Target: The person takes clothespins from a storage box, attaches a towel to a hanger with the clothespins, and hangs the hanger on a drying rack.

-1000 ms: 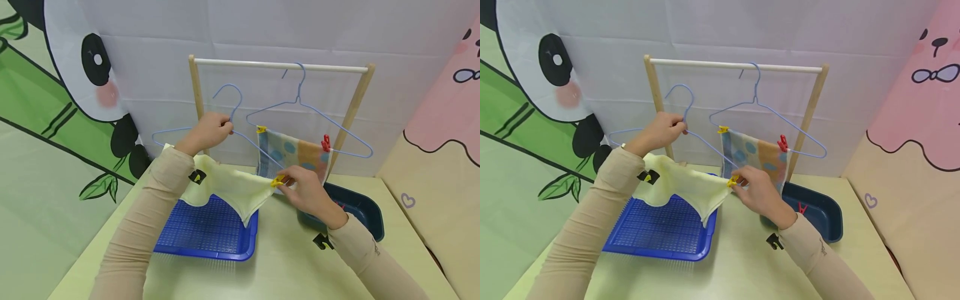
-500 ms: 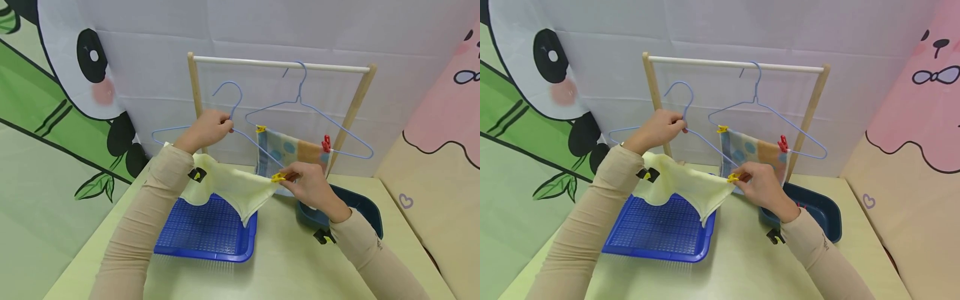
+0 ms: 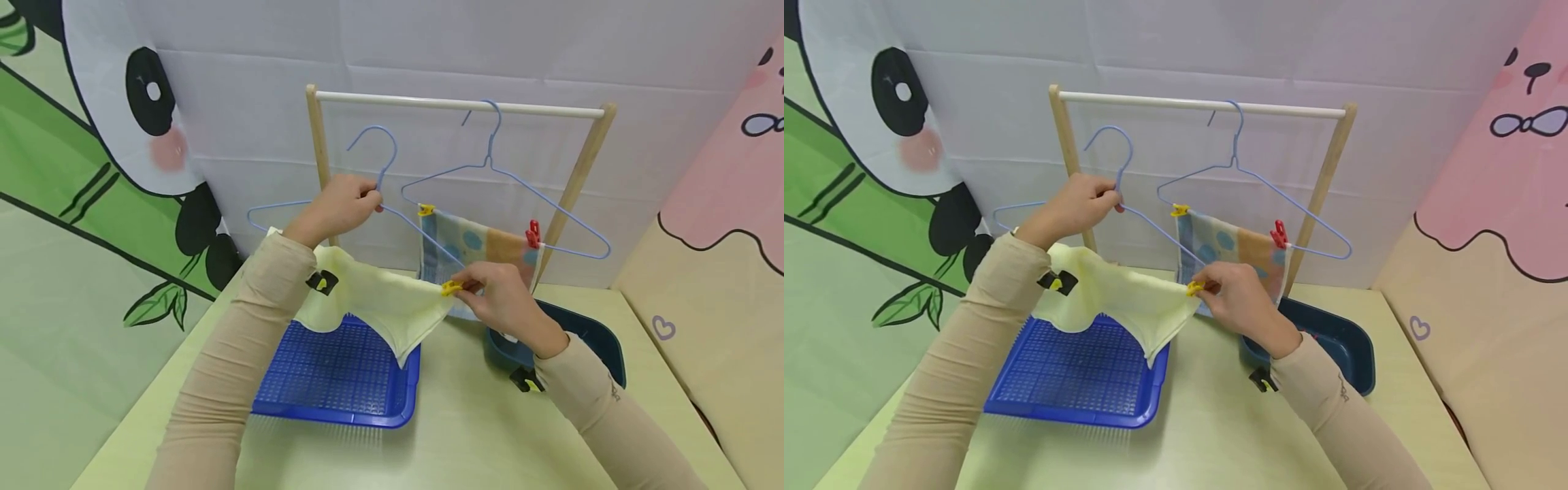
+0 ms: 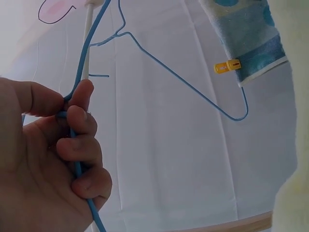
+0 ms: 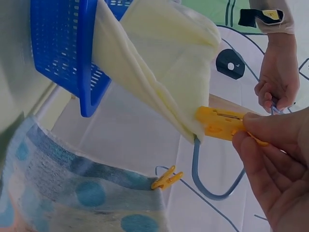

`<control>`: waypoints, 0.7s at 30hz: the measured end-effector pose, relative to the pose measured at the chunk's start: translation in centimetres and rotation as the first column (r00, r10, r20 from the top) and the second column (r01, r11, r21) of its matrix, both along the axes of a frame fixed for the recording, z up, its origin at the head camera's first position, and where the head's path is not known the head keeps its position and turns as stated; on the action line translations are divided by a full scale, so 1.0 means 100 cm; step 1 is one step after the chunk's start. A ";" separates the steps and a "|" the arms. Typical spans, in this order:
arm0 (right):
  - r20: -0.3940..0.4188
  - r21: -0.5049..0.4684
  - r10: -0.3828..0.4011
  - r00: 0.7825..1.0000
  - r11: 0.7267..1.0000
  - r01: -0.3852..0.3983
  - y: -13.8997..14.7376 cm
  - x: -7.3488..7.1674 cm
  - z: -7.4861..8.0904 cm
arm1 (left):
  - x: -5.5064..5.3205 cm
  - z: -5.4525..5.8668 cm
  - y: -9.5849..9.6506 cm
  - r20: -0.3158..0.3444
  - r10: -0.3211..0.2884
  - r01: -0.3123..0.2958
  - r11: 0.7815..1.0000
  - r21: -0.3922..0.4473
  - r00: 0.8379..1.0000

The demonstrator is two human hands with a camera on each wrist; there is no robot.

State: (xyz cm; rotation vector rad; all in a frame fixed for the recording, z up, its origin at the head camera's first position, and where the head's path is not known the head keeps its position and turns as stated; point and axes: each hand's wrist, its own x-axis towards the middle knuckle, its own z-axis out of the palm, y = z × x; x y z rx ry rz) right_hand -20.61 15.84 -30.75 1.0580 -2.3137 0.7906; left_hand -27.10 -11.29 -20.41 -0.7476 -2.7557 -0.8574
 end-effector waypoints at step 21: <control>-0.061 0.116 0.035 0.998 0.993 -0.028 -0.001 -0.002 0.015 | 0.000 0.004 -0.001 -0.005 -0.022 0.022 1.000 0.014 1.000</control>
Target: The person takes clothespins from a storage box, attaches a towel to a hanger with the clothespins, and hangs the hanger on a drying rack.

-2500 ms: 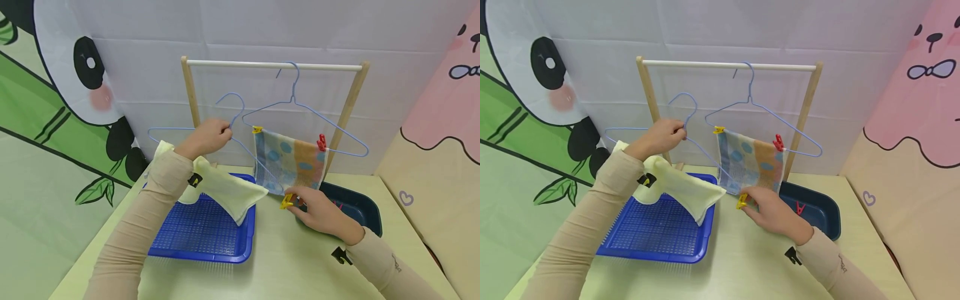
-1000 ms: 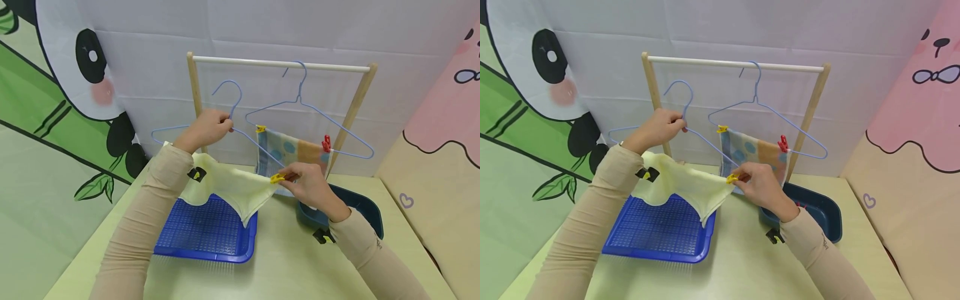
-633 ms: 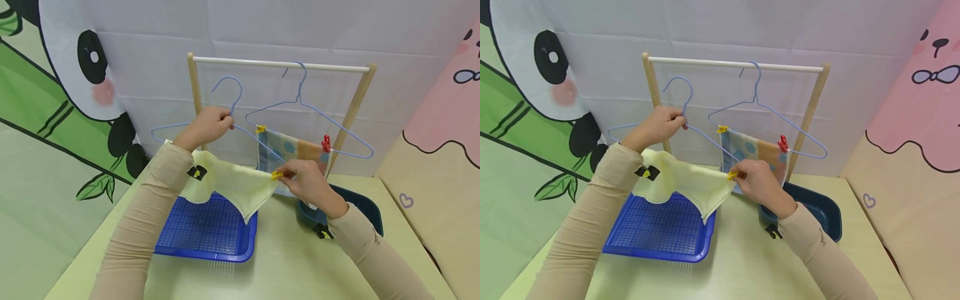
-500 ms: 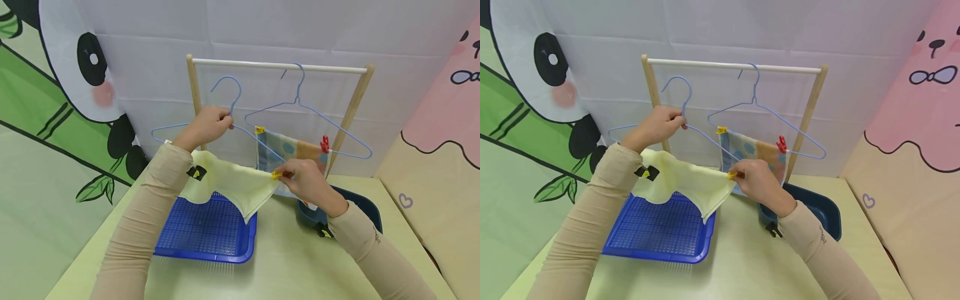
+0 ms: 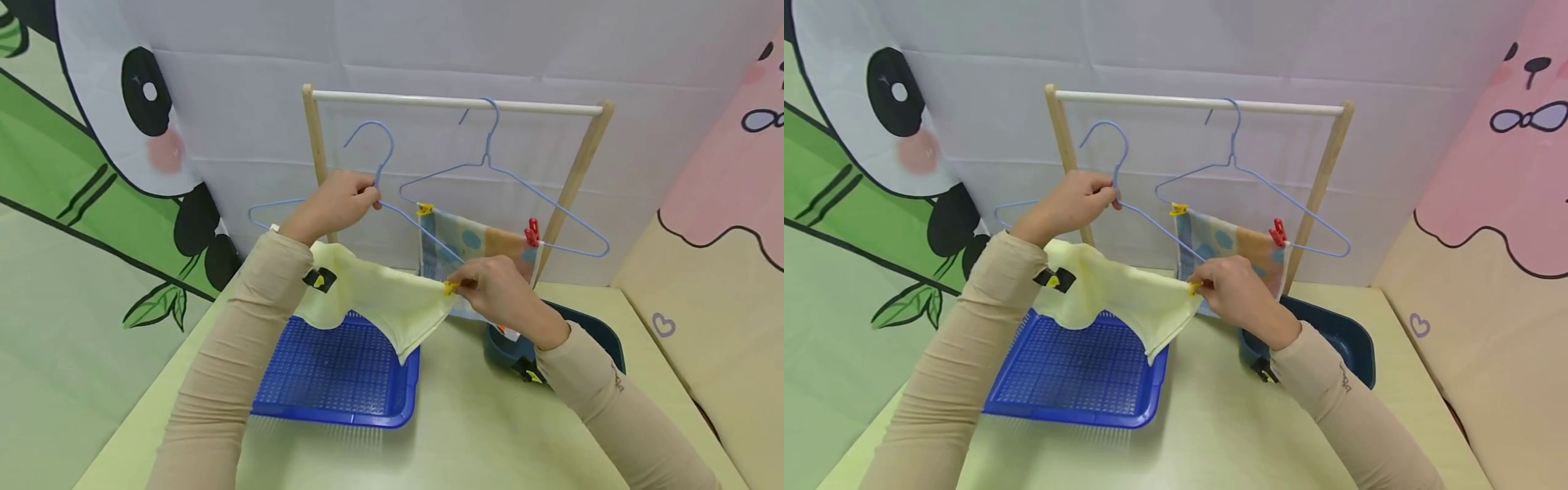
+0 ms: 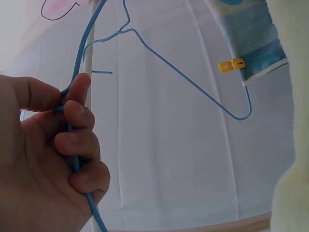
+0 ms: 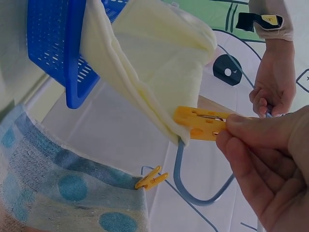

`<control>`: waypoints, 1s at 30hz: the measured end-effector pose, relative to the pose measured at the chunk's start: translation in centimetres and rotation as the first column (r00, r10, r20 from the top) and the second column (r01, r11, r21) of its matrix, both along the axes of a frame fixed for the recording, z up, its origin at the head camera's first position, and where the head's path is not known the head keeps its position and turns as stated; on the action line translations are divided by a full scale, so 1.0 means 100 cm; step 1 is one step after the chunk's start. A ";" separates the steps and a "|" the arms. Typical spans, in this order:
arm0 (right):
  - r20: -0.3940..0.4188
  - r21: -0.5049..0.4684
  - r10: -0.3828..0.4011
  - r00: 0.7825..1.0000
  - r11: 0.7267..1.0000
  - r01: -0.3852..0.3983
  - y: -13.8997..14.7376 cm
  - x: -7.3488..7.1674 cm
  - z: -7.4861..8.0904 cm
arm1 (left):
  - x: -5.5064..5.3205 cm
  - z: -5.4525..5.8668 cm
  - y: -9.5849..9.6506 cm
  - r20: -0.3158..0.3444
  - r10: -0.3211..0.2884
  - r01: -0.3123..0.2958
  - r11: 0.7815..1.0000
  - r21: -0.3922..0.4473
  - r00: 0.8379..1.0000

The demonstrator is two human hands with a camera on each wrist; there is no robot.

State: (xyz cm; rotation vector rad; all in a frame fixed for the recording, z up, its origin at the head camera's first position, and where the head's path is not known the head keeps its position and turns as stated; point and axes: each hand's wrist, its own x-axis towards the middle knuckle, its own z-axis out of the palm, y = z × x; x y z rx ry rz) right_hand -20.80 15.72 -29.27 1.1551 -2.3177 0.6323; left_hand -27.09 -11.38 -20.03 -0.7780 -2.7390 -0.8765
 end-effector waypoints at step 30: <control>0.099 0.044 -0.124 0.987 0.992 0.120 -0.001 -0.006 -0.008 | -0.005 -0.005 -0.006 -0.006 0.015 -0.015 0.999 0.045 1.000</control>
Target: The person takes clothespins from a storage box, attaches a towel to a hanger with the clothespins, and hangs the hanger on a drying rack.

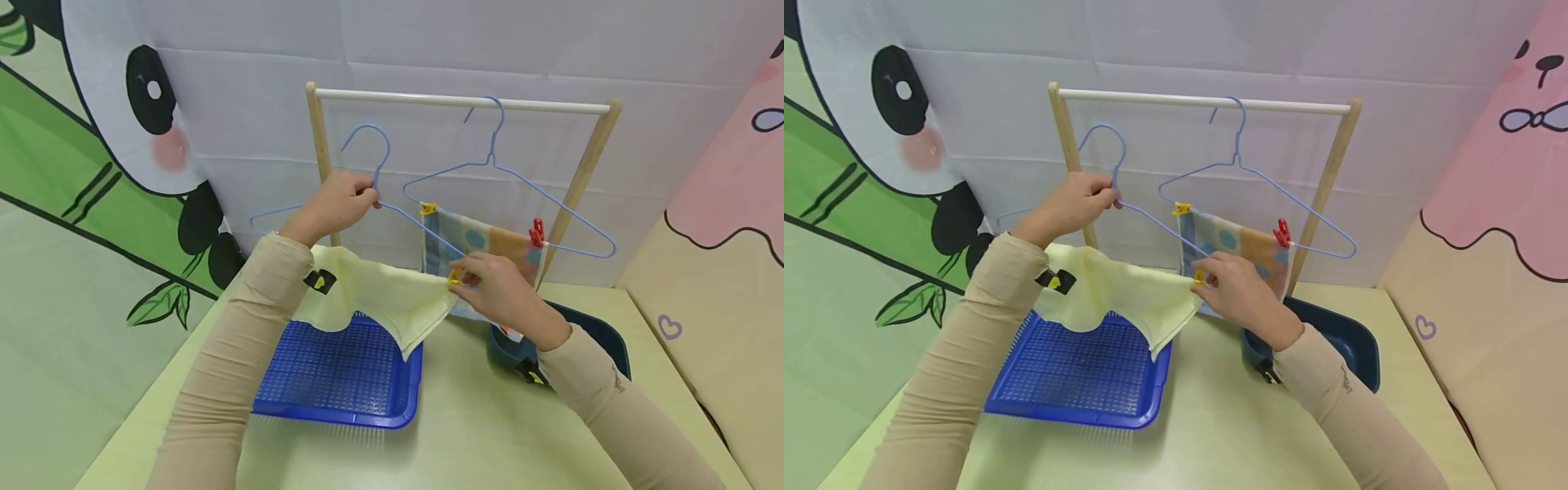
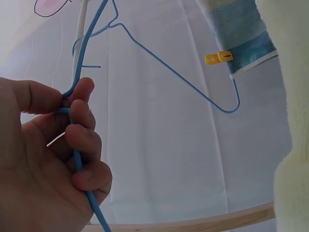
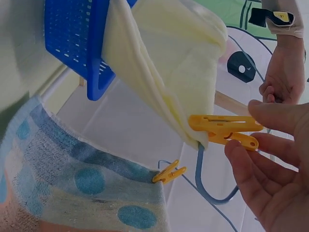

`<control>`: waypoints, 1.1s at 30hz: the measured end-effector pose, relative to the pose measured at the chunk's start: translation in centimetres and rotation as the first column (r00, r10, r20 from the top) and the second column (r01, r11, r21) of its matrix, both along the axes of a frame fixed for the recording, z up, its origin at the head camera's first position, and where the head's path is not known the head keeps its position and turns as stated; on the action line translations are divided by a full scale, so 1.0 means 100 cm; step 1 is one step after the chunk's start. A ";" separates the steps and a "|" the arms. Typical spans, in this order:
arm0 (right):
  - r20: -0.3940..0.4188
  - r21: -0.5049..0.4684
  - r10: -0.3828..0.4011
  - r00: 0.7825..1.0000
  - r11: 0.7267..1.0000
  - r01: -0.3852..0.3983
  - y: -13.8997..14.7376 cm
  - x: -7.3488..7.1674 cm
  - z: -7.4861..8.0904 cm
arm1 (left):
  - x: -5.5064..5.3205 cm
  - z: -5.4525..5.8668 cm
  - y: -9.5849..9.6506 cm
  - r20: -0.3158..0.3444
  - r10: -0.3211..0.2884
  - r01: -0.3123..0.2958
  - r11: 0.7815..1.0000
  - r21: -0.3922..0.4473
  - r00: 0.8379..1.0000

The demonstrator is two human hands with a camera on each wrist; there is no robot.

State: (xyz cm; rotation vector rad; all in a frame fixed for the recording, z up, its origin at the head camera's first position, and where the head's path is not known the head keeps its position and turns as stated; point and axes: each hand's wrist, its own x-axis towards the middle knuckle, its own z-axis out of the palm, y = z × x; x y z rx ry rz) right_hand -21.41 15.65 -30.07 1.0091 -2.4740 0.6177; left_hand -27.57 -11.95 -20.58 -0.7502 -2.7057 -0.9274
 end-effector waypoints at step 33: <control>0.173 0.166 -0.068 0.983 0.985 0.039 0.056 -0.004 -0.023 | -0.006 -0.012 -0.005 0.021 0.021 -0.020 0.999 -0.028 1.000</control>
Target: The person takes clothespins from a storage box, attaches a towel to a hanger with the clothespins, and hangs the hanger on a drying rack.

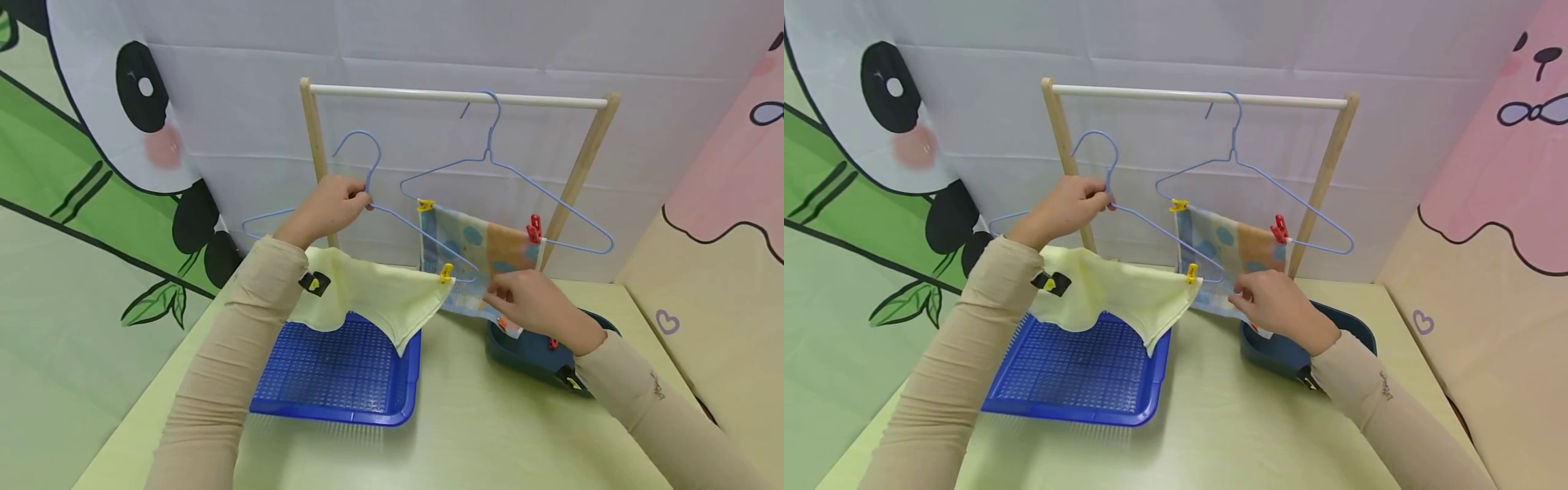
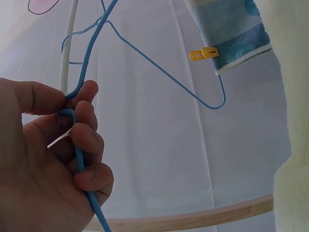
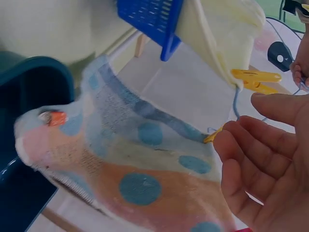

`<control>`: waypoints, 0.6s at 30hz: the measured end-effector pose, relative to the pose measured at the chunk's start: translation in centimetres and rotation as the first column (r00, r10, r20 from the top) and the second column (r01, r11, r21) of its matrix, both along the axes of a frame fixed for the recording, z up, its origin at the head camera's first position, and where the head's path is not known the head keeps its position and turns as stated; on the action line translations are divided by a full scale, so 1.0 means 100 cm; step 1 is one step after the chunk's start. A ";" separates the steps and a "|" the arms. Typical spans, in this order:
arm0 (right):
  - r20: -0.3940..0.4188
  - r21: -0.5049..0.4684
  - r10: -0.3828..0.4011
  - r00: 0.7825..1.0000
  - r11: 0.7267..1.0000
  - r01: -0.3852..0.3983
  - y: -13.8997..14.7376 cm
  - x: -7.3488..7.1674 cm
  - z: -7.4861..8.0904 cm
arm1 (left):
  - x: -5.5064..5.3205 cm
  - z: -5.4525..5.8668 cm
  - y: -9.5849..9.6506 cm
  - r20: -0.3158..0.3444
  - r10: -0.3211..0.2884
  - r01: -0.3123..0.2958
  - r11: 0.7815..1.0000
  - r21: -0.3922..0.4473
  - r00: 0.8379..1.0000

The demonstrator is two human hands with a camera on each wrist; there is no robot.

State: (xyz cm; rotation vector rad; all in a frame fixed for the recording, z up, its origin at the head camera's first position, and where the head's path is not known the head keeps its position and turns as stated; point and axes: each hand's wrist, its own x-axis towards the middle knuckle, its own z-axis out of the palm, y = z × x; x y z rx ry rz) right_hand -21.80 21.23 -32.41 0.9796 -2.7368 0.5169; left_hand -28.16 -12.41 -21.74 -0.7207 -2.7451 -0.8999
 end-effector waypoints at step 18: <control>0.097 0.095 -0.053 0.994 0.995 0.044 0.041 -0.006 -0.027 | 0.001 0.000 -0.001 -0.020 -0.014 0.014 1.000 -0.008 1.000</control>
